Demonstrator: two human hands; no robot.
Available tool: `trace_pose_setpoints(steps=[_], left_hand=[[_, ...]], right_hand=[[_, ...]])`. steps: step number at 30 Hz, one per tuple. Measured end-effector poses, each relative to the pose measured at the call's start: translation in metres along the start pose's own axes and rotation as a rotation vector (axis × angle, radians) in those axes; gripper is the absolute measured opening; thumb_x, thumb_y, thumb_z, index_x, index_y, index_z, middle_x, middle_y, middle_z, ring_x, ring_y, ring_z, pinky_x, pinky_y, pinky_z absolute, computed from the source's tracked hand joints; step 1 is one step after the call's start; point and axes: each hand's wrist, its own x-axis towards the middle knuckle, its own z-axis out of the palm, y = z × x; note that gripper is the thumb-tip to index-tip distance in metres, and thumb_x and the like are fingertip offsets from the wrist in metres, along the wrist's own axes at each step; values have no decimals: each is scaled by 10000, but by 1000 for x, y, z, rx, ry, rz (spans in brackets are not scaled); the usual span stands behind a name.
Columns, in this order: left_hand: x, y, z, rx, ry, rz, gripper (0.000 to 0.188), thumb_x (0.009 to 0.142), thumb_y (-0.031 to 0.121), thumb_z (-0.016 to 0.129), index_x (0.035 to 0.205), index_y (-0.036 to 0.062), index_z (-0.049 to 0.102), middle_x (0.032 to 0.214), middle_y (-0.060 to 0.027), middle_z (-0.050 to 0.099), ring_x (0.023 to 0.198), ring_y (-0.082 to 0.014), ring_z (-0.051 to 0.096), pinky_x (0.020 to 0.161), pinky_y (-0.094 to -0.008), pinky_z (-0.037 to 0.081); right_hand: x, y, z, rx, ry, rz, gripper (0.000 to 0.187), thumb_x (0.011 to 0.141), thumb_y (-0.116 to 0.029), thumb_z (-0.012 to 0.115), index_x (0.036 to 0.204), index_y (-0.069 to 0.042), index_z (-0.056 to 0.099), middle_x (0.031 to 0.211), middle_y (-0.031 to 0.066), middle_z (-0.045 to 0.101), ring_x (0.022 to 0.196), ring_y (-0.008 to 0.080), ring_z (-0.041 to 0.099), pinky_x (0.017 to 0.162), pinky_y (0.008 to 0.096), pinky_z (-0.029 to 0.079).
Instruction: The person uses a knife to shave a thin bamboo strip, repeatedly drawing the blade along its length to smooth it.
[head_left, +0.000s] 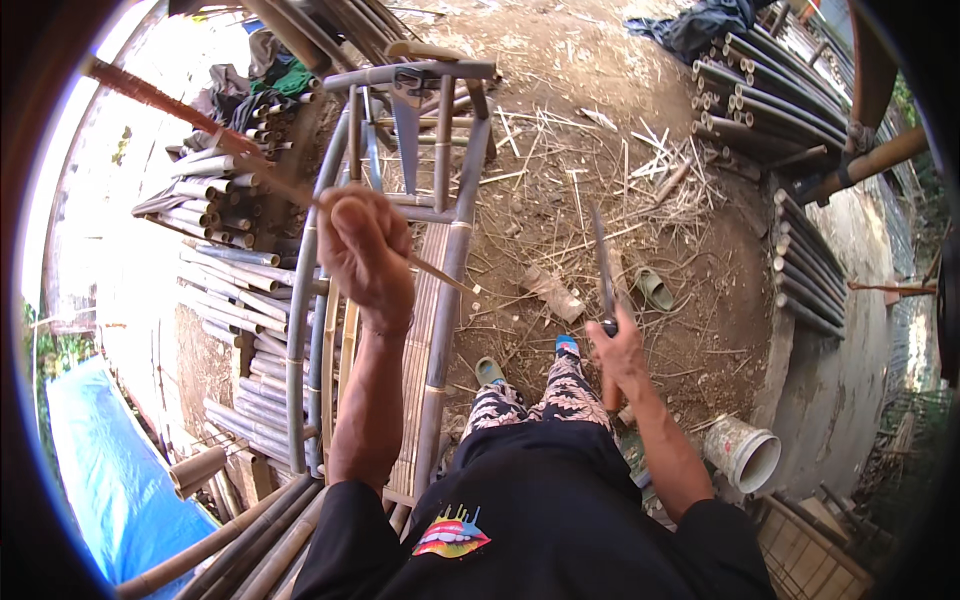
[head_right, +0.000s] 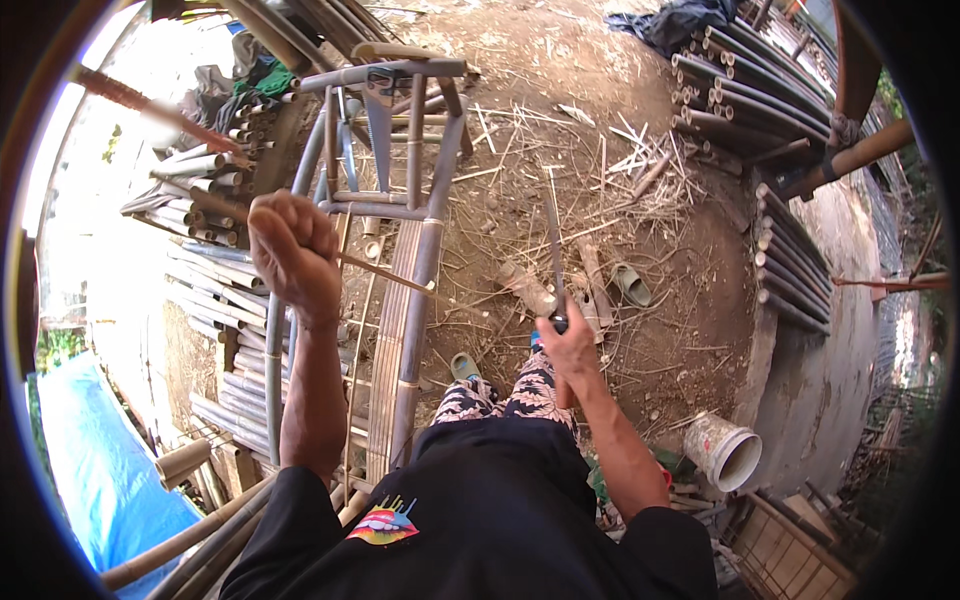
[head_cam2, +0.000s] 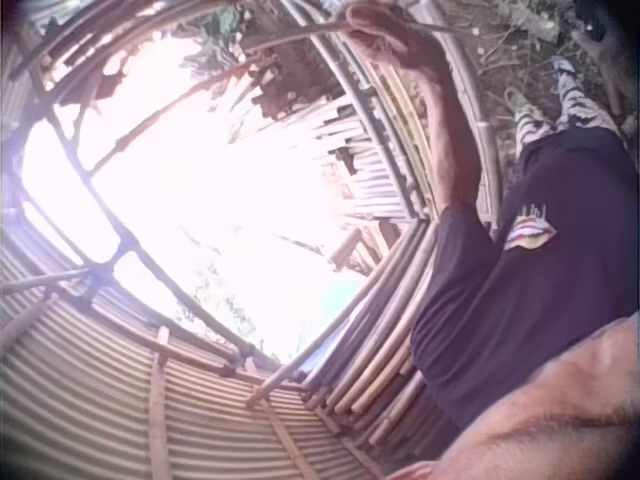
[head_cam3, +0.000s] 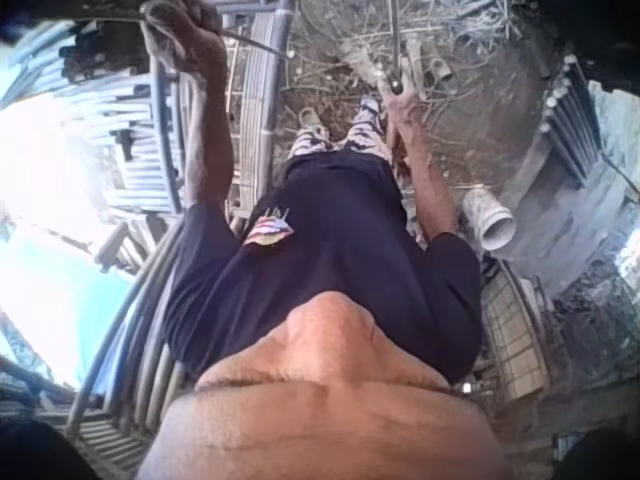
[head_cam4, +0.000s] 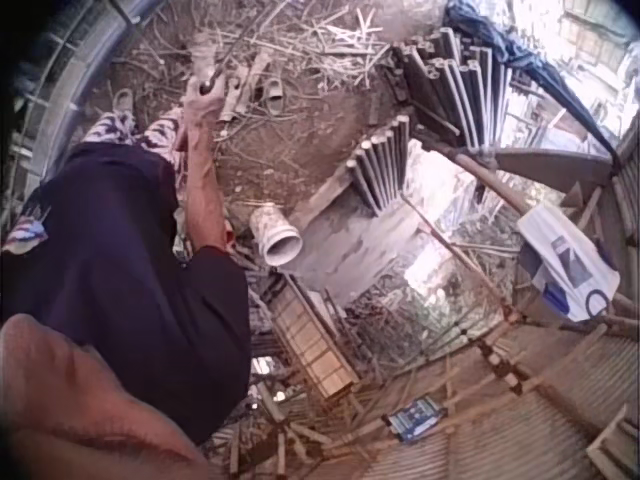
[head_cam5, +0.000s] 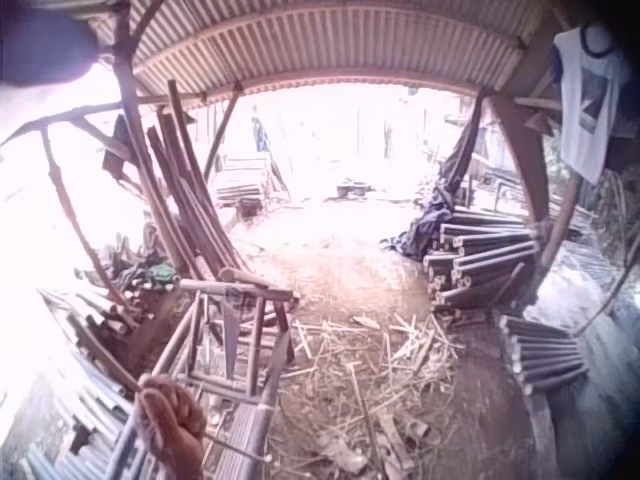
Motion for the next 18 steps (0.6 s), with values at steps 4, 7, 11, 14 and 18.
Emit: trace_pose_setpoints(steps=[4,7,11,14,18], left_hand=[[-34,-43,31,95,69,10,486,998,497,396,712,108,341,612,1,365,395,-40,304,342,-207,211],[-57,-78,55,101,63,30,494,996,504,386,716,105,307,629,-20,375,388,-43,292,325,-207,191],[-68,-109,82,241,80,111,479,1019,488,292,705,129,251,619,8,272,396,-35,248,291,-200,185],[-64,-92,93,225,78,99,468,1027,470,284,693,144,247,623,10,268,404,-48,218,300,-206,203],[-83,-124,115,242,8,145,456,1021,471,326,714,139,269,647,0,285,486,-82,322,363,-178,292]], right_hand=[[-3,37,-69,-3,58,81,519,909,-237,552,1359,1,451,678,24,526,572,105,568,530,269,488],[4,65,-91,51,62,62,499,927,-235,542,1363,-8,456,684,25,535,542,102,567,518,271,489],[18,67,-111,-60,-74,181,491,926,-226,540,1358,-5,463,872,137,626,740,206,649,670,331,524],[29,70,-97,-140,-108,-82,464,930,-209,509,1342,2,474,1128,272,610,1003,362,633,884,382,485],[56,57,-64,-305,-225,-189,366,944,-246,484,1193,13,557,1013,222,631,914,392,622,817,429,508]])
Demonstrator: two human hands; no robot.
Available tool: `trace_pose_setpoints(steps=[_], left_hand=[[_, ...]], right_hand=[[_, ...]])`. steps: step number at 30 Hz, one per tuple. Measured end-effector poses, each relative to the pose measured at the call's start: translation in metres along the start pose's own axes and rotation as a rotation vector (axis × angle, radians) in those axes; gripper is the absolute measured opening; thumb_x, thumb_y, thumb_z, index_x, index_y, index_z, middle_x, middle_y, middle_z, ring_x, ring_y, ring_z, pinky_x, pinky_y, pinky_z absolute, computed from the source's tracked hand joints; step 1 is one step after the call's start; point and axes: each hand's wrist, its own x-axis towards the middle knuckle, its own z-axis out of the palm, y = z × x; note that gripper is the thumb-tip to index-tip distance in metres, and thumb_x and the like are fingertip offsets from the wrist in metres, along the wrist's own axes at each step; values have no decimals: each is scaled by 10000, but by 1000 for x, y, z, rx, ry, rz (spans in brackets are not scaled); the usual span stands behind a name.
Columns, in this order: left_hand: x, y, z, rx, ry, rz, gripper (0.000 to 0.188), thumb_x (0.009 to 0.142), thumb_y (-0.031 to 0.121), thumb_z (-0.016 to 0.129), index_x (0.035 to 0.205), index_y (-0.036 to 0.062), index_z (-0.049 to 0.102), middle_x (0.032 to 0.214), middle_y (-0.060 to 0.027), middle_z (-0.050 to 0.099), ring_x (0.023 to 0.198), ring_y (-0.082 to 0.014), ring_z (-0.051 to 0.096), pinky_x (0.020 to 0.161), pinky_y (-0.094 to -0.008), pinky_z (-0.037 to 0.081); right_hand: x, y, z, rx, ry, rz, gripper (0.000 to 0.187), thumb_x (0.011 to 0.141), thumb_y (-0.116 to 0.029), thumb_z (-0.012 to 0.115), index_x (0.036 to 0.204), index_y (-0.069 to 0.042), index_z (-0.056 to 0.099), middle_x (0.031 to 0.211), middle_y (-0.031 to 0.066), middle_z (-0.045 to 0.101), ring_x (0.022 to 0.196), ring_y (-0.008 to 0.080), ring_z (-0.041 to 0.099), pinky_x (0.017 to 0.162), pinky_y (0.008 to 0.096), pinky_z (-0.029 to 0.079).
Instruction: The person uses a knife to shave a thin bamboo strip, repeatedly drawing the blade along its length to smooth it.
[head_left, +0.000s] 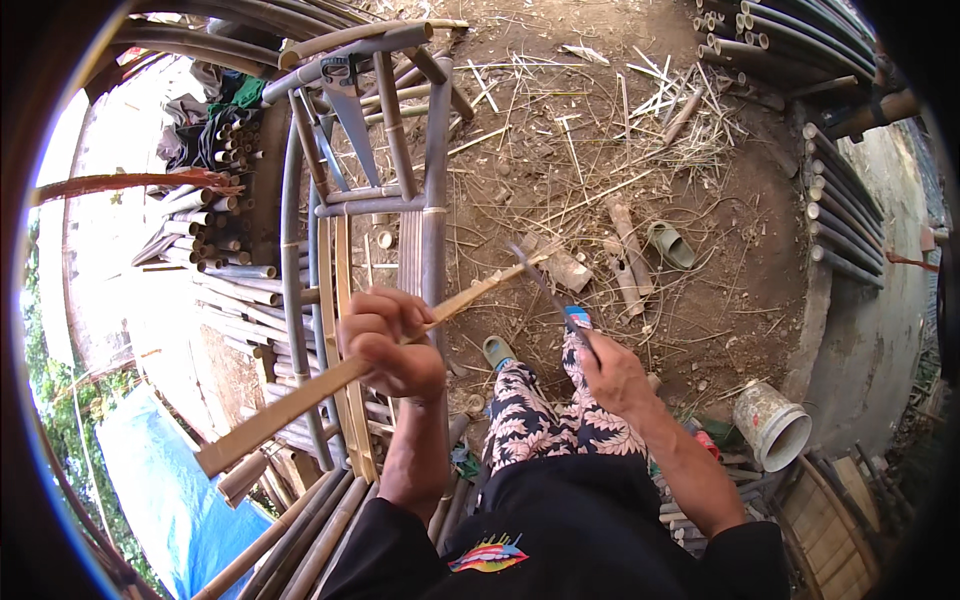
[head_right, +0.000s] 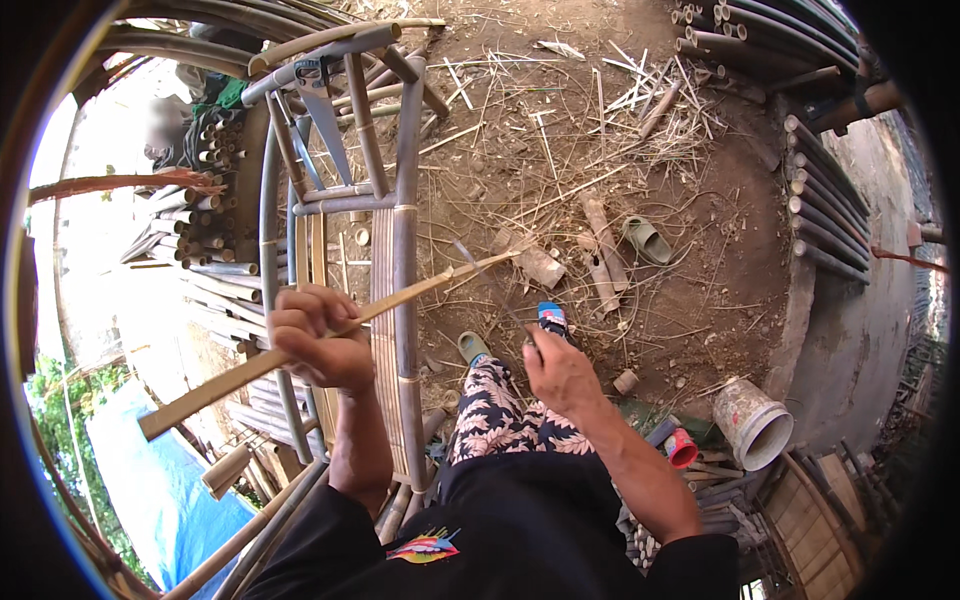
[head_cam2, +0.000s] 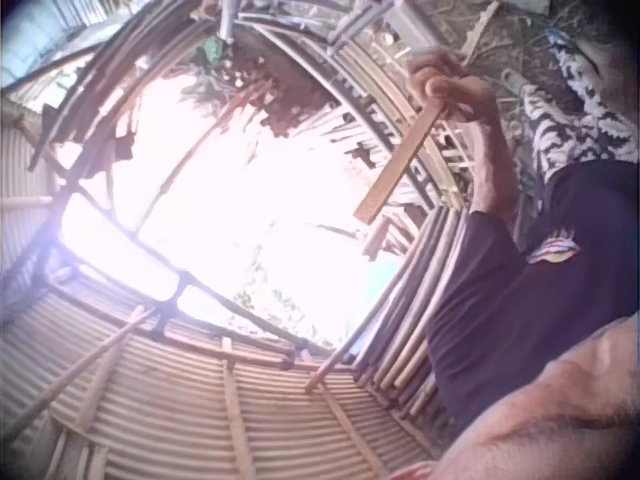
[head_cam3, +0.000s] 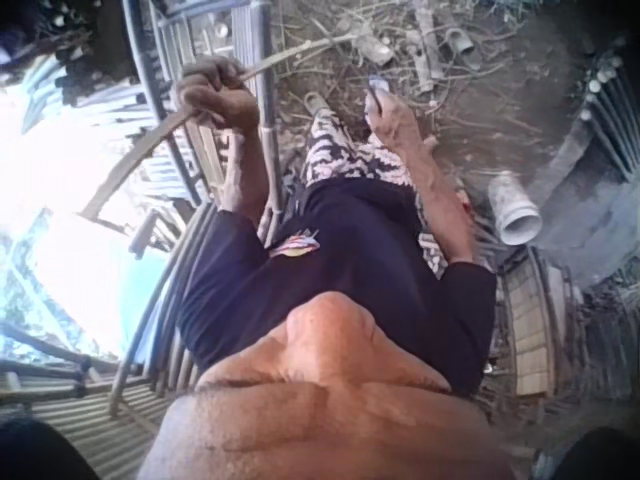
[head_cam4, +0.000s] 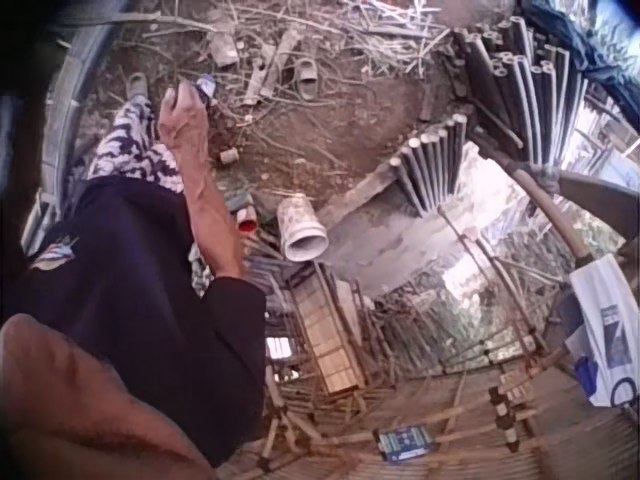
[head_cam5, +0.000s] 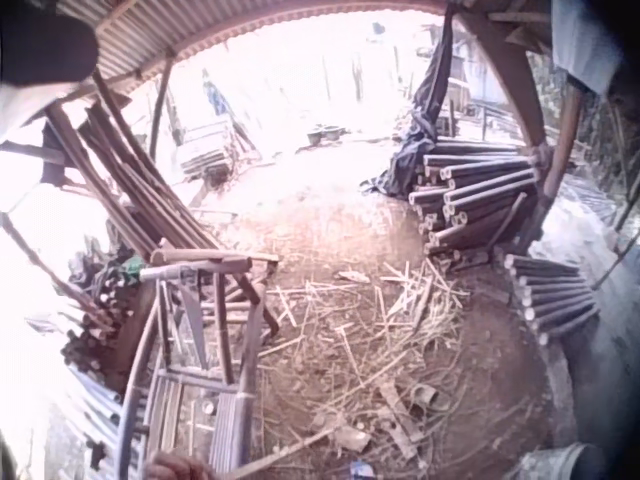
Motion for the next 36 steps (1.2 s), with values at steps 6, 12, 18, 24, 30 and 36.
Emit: trace_pose_setpoints(steps=[6,12,18,24,30,36], left_hand=[[-32,-22,9,-97,0,5,473,1018,458,353,702,109,305,633,-8,313,485,-80,304,402,-194,229],[-30,-26,18,-92,39,-1,448,1042,399,301,668,157,249,607,24,246,483,-67,219,397,-190,181],[-31,-26,18,-142,58,-21,440,1038,362,328,662,155,233,607,25,240,490,-70,213,405,-182,188],[-20,-40,-3,-136,44,-21,422,1025,334,372,664,155,245,627,27,255,523,-75,253,419,-180,226],[-59,-123,-16,-186,-73,-141,421,986,369,440,667,152,273,644,8,274,541,-96,279,444,-211,267],[-113,-207,-16,-166,-6,-220,436,981,360,440,646,138,270,629,1,288,520,-101,281,425,-212,270]], right_hand=[[51,-46,28,-41,-19,-248,262,934,-257,533,942,-3,598,827,187,630,665,379,635,599,447,528],[97,-9,55,-74,-71,-85,271,935,-226,536,770,-14,569,693,187,616,557,329,632,522,425,541],[92,-26,59,-168,63,-382,150,896,-169,570,867,-24,590,719,165,595,628,319,651,563,386,540],[104,132,91,-303,-35,222,269,898,-236,539,797,1,617,789,229,661,739,413,660,659,500,532],[165,219,131,-412,-212,249,283,913,-268,521,814,-19,613,799,199,665,717,399,660,656,494,535],[235,266,217,-207,-83,-39,230,917,-257,535,914,-31,577,828,193,622,679,382,657,609,462,557]])
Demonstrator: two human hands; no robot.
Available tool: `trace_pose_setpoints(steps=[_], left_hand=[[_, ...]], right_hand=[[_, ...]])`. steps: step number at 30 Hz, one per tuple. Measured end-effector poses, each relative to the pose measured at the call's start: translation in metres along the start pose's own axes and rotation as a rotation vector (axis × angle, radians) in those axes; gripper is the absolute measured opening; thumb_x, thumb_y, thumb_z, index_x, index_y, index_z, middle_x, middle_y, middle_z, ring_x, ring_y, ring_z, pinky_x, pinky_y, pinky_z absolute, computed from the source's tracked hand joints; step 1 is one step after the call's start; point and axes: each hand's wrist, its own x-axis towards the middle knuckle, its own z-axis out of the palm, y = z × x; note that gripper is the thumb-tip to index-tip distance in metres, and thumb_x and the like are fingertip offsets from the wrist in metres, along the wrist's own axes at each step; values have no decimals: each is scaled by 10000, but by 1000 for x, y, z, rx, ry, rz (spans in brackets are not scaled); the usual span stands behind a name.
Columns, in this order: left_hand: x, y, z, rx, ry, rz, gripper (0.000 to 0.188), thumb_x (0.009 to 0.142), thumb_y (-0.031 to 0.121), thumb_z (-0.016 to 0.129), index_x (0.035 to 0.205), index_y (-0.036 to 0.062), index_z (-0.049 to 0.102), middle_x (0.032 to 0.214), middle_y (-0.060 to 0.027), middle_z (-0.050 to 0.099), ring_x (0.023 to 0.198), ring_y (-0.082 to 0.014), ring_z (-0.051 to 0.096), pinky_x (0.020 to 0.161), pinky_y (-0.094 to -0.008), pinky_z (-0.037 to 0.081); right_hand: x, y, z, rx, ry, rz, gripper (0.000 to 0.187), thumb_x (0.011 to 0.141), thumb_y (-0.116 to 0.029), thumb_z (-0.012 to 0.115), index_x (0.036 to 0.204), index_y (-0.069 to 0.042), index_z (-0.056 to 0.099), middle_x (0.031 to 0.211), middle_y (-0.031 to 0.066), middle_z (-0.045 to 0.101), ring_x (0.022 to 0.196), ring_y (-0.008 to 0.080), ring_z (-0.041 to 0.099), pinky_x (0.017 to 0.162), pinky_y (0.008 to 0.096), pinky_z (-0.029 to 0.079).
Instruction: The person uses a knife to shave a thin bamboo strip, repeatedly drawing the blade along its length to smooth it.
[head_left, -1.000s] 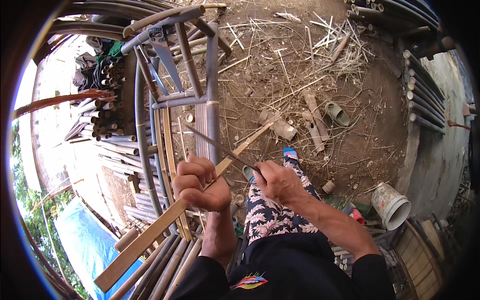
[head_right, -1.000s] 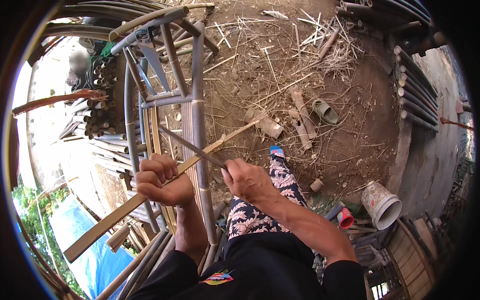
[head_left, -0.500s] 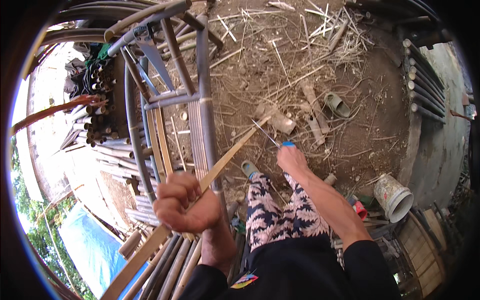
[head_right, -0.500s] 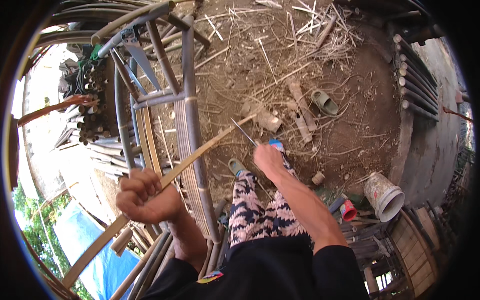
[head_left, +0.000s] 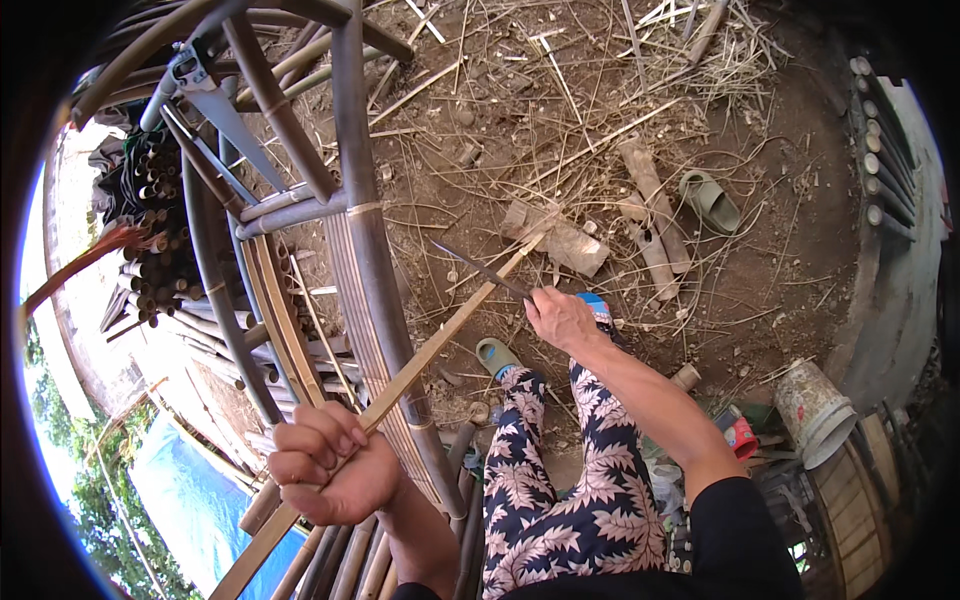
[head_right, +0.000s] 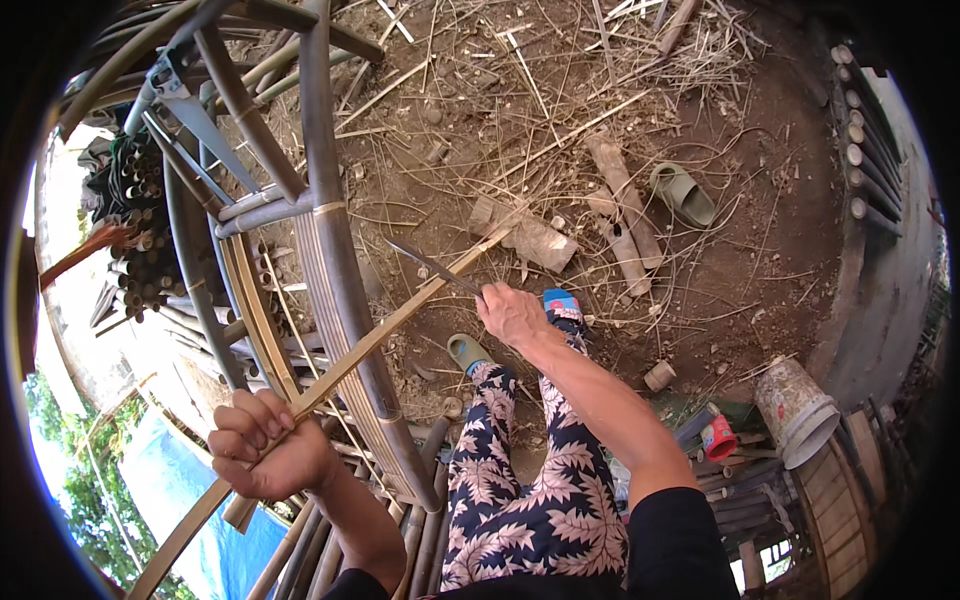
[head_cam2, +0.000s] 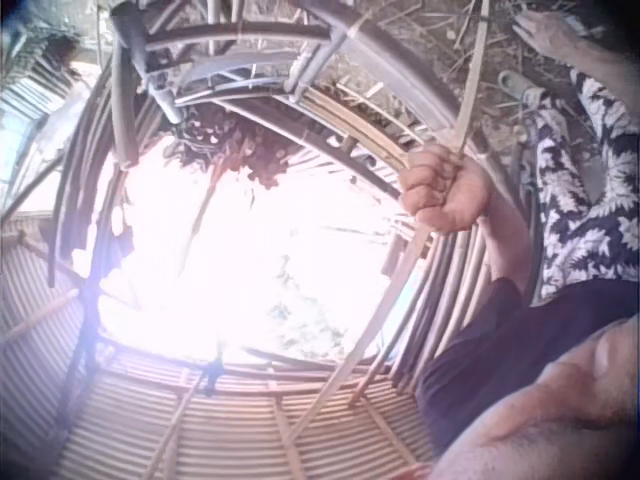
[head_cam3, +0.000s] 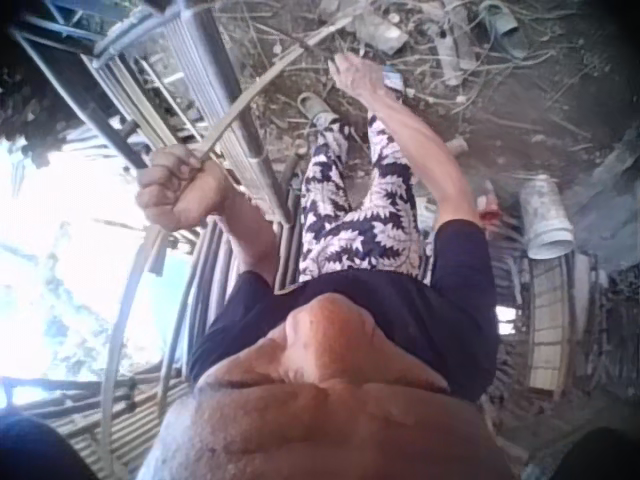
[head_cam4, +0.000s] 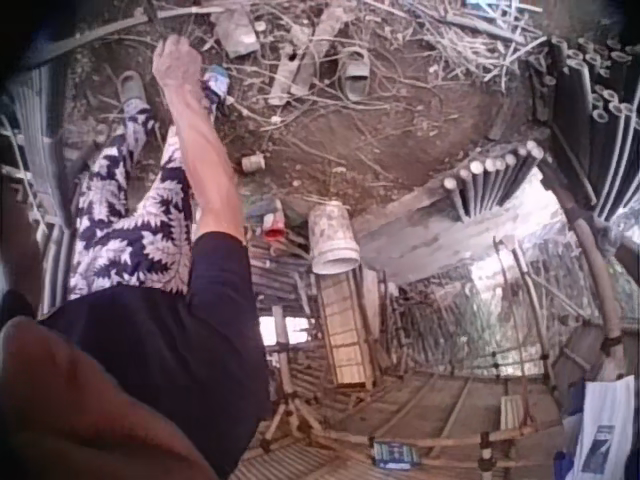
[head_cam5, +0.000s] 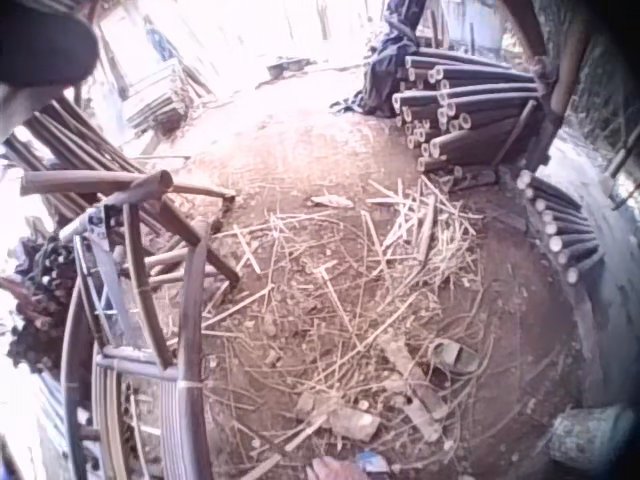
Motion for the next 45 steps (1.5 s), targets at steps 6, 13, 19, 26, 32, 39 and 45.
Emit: trace_pose_setpoints(steps=[6,13,19,26,32,39,45], left_hand=[[-8,-23,-8,1,26,-48,429,990,301,405,614,145,271,605,17,267,505,-83,249,415,-202,243],[-12,-21,-9,-18,7,-62,417,972,238,419,593,157,266,591,22,264,510,-85,249,433,-205,243],[-8,-25,-23,-6,81,-66,407,991,249,386,618,152,256,588,18,255,492,-85,239,404,-201,223],[-11,-25,-12,76,144,-60,403,990,272,379,633,153,234,591,2,256,485,-88,231,397,-197,221],[-1,-15,-44,93,440,-178,425,986,328,443,628,155,293,575,17,294,482,-92,294,388,-203,234],[30,113,-77,-285,826,-459,432,942,447,564,670,134,441,551,33,419,473,-65,421,402,-185,381],[-36,197,-166,-331,660,-1179,436,932,482,563,845,55,565,801,-67,582,787,-202,584,797,-380,508]], right_hand=[[30,68,51,-51,-92,168,217,904,-220,542,825,-29,605,713,185,631,628,329,654,516,382,552],[33,30,51,115,113,-225,262,894,-256,569,905,2,612,789,205,637,645,346,652,597,429,555],[41,62,70,-114,33,114,289,918,-240,509,860,25,608,769,204,647,694,352,671,571,445,558],[24,59,66,-155,70,-190,131,879,-127,536,855,-29,620,752,150,643,641,306,677,528,387,565],[-7,76,30,-30,40,296,239,859,-202,551,918,-12,684,909,258,666,786,398,664,706,465,543],[-60,-108,-38,1591,602,871,344,897,-378,643,928,-43,574,752,123,671,474,133,526,429,265,433],[-101,-185,-147,1587,878,661,236,886,-245,685,809,-50,579,673,40,575,512,145,527,453,290,448]])
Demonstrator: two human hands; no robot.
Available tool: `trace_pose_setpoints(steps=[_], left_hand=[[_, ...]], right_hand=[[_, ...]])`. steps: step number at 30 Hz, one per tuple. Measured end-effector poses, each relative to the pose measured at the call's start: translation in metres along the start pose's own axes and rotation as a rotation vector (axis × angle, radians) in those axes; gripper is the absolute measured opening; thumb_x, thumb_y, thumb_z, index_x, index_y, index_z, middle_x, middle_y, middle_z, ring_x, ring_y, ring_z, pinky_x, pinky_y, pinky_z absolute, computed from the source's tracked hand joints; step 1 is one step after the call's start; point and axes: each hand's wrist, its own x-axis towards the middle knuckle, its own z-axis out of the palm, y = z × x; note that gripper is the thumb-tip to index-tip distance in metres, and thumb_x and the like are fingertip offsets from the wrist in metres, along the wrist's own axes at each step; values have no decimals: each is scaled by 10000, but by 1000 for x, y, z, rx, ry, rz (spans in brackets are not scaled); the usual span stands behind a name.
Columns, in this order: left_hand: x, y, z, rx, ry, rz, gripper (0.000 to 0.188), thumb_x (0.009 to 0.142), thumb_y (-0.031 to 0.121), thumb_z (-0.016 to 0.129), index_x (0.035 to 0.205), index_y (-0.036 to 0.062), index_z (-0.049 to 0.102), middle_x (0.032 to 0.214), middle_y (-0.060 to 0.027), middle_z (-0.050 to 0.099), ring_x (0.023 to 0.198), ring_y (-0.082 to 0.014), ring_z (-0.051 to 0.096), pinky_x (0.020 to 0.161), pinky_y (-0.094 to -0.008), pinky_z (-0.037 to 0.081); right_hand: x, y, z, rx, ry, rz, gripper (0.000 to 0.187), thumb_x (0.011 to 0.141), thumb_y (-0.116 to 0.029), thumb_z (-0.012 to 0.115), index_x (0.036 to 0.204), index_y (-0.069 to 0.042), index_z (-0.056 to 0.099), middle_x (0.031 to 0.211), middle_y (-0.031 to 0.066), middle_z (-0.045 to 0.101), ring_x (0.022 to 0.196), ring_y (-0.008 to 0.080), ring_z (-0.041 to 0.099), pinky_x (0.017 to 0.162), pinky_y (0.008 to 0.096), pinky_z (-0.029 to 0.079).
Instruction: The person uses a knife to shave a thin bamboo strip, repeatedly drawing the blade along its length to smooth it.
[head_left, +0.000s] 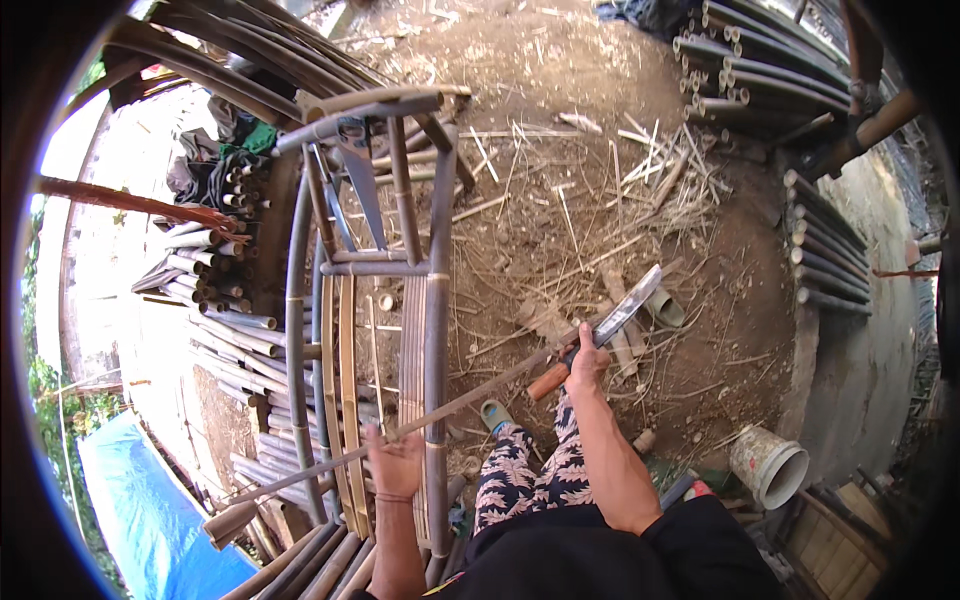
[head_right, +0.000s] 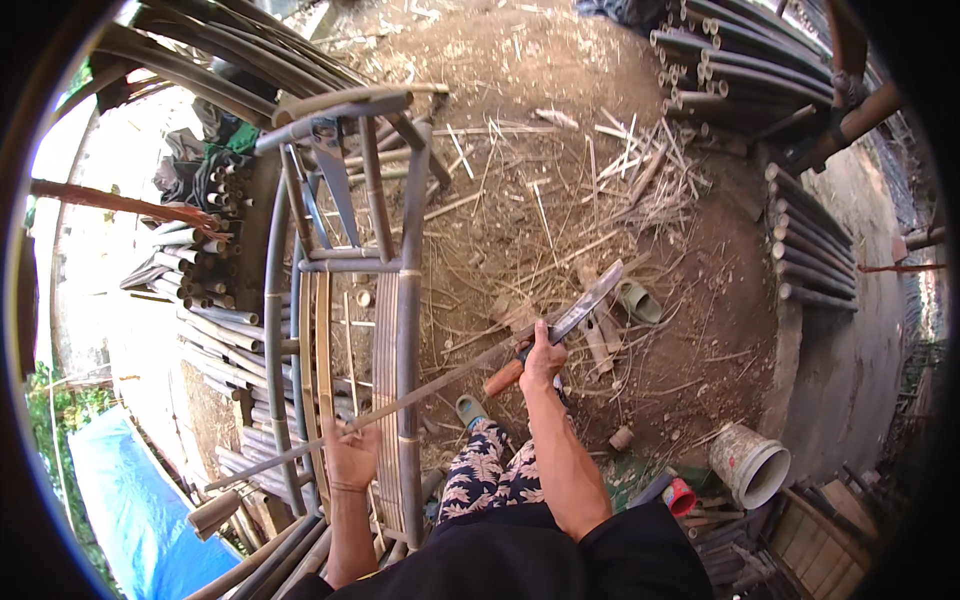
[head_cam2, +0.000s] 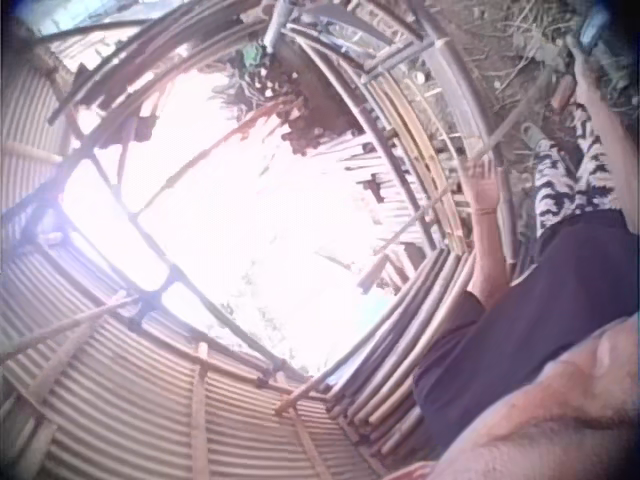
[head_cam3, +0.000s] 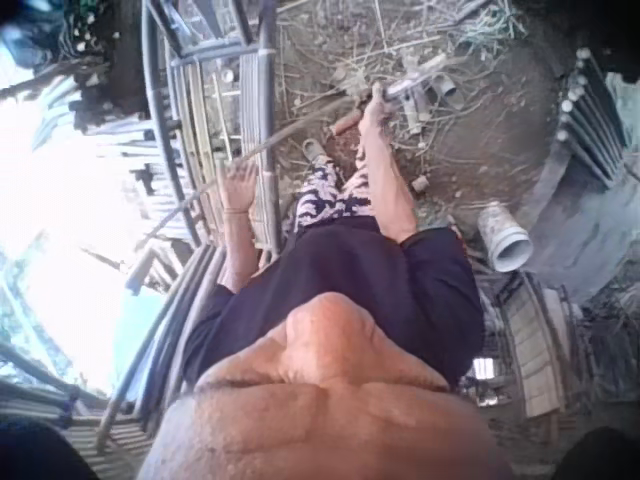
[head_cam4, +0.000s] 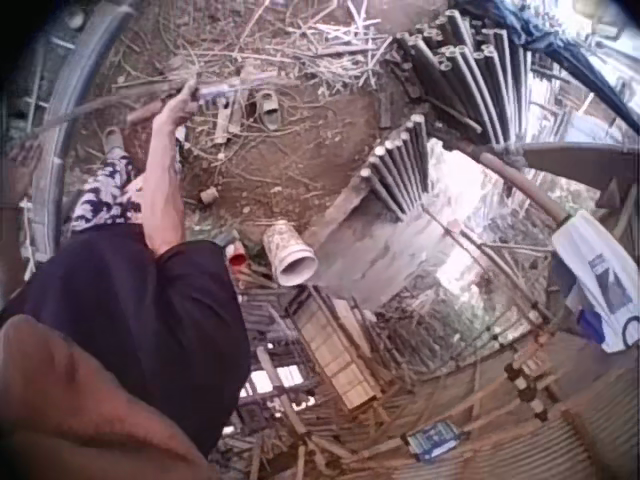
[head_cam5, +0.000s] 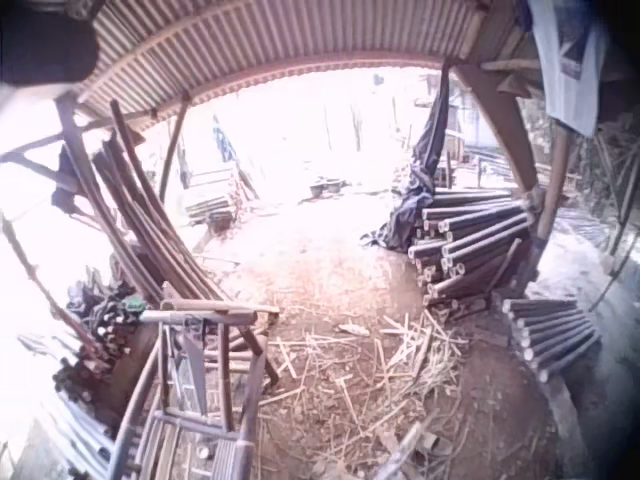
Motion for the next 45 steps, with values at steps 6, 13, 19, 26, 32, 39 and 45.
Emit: trace_pose_setpoints(steps=[6,13,19,26,32,39,45], left_hand=[[-96,8,102,1686,-816,1231,545,932,394,588,1280,-16,501,1198,-170,584,1115,-255,581,963,-357,464],[-56,13,121,1044,-1187,-21,353,976,225,547,1228,-23,548,969,-104,668,889,-188,680,741,-308,566],[-95,11,139,870,-918,302,340,964,209,574,1211,-22,597,829,-20,635,553,-30,452,482,-197,362],[-119,-1,139,1050,-709,742,332,957,210,568,1230,25,611,760,-65,680,634,-85,549,571,-256,458],[-135,0,127,1113,-684,645,305,954,179,565,1216,34,621,759,-71,664,694,-93,587,638,-256,479],[-149,-11,90,1118,-722,661,295,938,116,583,1213,13,611,791,-92,644,721,-110,601,643,-274,486],[-171,-4,72,1246,-747,713,268,927,97,586,1170,-12,616,771,-131,616,678,-154,603,608,-295,473]], right_hand=[[-85,-99,47,-280,-263,-347,239,892,-247,681,797,-50,585,632,18,562,502,115,532,452,262,423],[-163,-182,77,-777,-517,-815,383,930,-434,580,897,-53,604,672,52,607,523,117,558,452,304,443],[-194,-204,59,-1283,-488,-1712,514,966,-540,406,963,-47,552,739,80,579,580,181,572,504,360,519],[-209,-183,46,-1444,-812,-1664,583,905,-650,452,814,-82,549,595,102,592,527,223,632,491,389,544],[-214,-180,35,-1403,-846,-1546,598,910,-664,428,826,-85,550,576,71,572,469,171,579,415,340,493],[-180,-230,45,-1373,-664,-1507,621,918,-682,361,819,-101,557,525,-12,464,375,100,422,306,286,388],[-173,-257,40,-1380,-576,-1425,634,905,-712,337,819,-121,550,527,5,488,381,82,424,300,283,389]])
